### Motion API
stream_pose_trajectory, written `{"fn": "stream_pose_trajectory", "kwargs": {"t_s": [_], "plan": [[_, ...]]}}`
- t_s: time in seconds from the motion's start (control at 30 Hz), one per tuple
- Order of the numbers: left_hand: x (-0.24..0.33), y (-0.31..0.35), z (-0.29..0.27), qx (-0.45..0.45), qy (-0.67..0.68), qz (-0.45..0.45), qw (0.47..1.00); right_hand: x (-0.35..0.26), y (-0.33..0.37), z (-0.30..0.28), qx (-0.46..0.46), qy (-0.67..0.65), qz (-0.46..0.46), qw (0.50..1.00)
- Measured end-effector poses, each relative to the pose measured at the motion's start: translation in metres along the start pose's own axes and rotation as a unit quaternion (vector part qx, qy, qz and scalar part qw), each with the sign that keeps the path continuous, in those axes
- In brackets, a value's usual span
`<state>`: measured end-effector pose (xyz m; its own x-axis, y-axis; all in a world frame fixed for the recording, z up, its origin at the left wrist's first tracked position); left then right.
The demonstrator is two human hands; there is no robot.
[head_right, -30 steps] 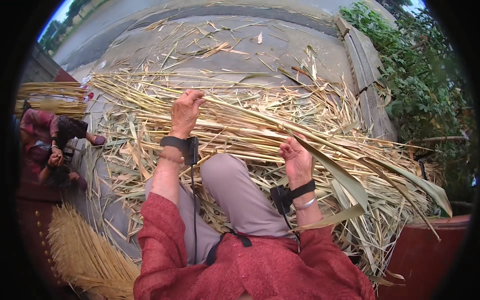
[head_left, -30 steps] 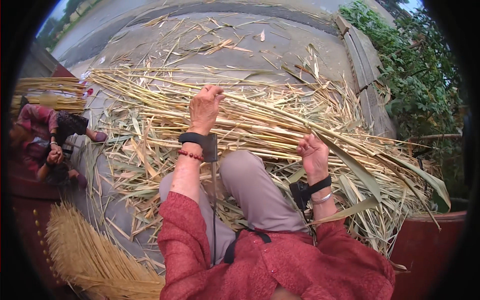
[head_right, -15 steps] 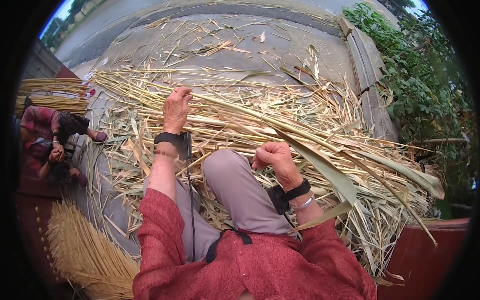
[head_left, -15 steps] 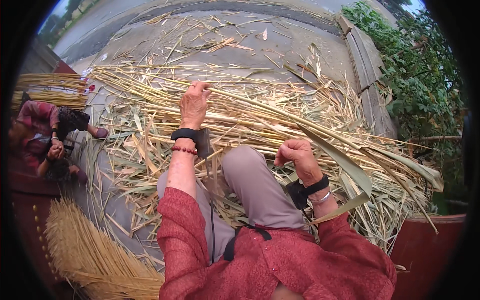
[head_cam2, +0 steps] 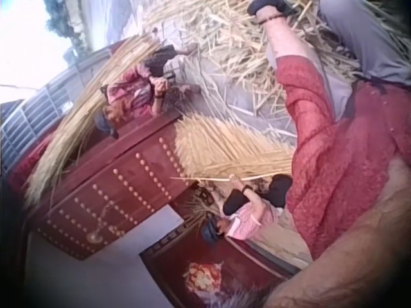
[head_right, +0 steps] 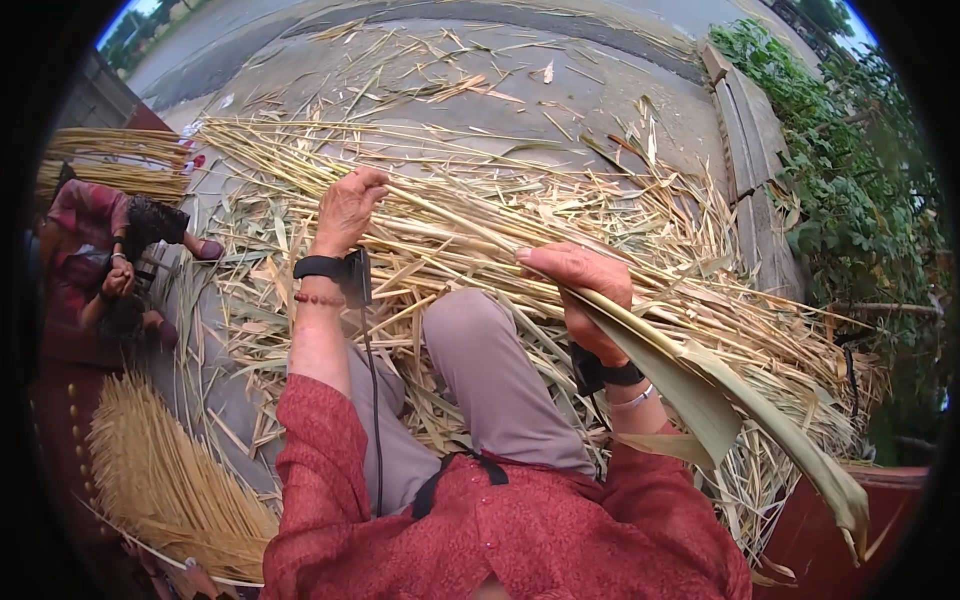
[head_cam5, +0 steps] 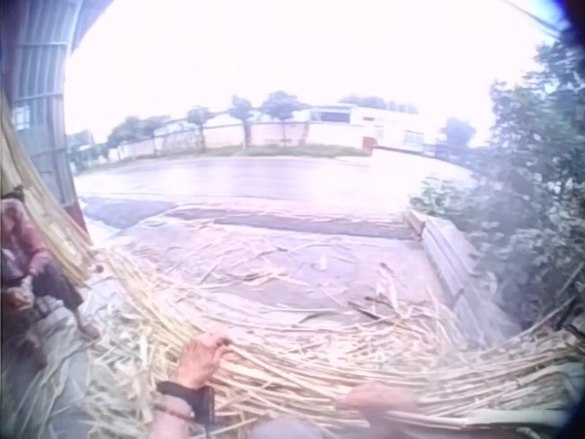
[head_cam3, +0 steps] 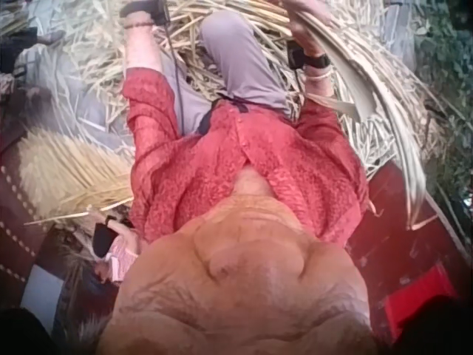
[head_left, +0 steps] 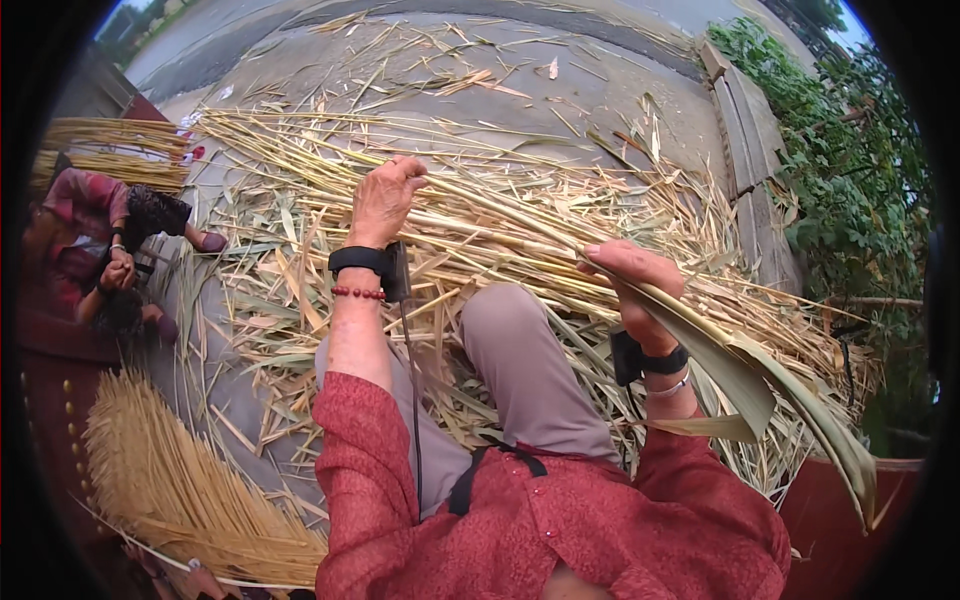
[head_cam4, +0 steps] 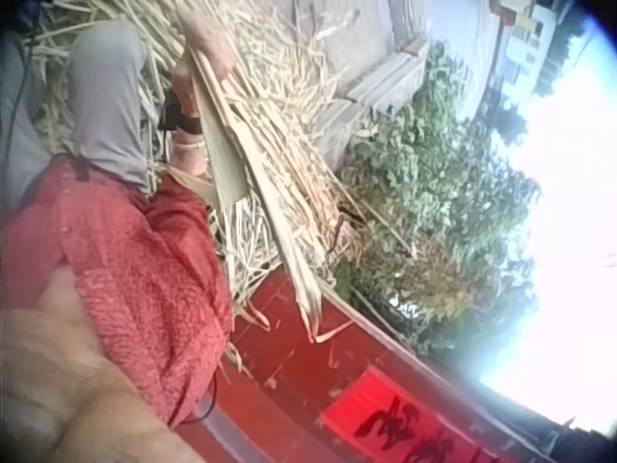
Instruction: The recorder is weaving long, flat straw or reed materials into a larger structure while sitting on the ground.
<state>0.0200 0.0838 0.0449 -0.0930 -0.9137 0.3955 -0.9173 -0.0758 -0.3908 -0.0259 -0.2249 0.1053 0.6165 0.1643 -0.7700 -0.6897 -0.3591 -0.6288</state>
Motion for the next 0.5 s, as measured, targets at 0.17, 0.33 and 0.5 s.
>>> {"fn": "stream_pose_trajectory", "kwargs": {"t_s": [0.17,0.33,0.5], "plan": [[-0.003,0.002,-0.015,0.031,0.013,-0.003,0.999,-0.013,-0.018,-0.001,-0.115,0.119,-0.111,0.98],[-0.016,0.009,-0.022,-0.004,0.032,-0.033,0.999,-0.024,-0.026,0.006,-0.175,0.116,-0.162,0.964],[-0.006,0.012,-0.023,0.018,-0.012,-0.014,1.0,-0.017,-0.017,0.012,-0.103,0.058,-0.13,0.984]]}}
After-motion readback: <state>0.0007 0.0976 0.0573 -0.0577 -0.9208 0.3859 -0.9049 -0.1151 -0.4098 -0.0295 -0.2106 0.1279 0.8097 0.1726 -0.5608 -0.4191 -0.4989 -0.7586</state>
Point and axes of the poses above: each hand's wrist, its own y-axis away from the middle knuckle, its own z-axis out of the palm, x = y × z, the point moved 2 cm from there along -y, towards the middle knuckle, and after that the axes turned 10 degrees about -y, right-handed, at the moved point
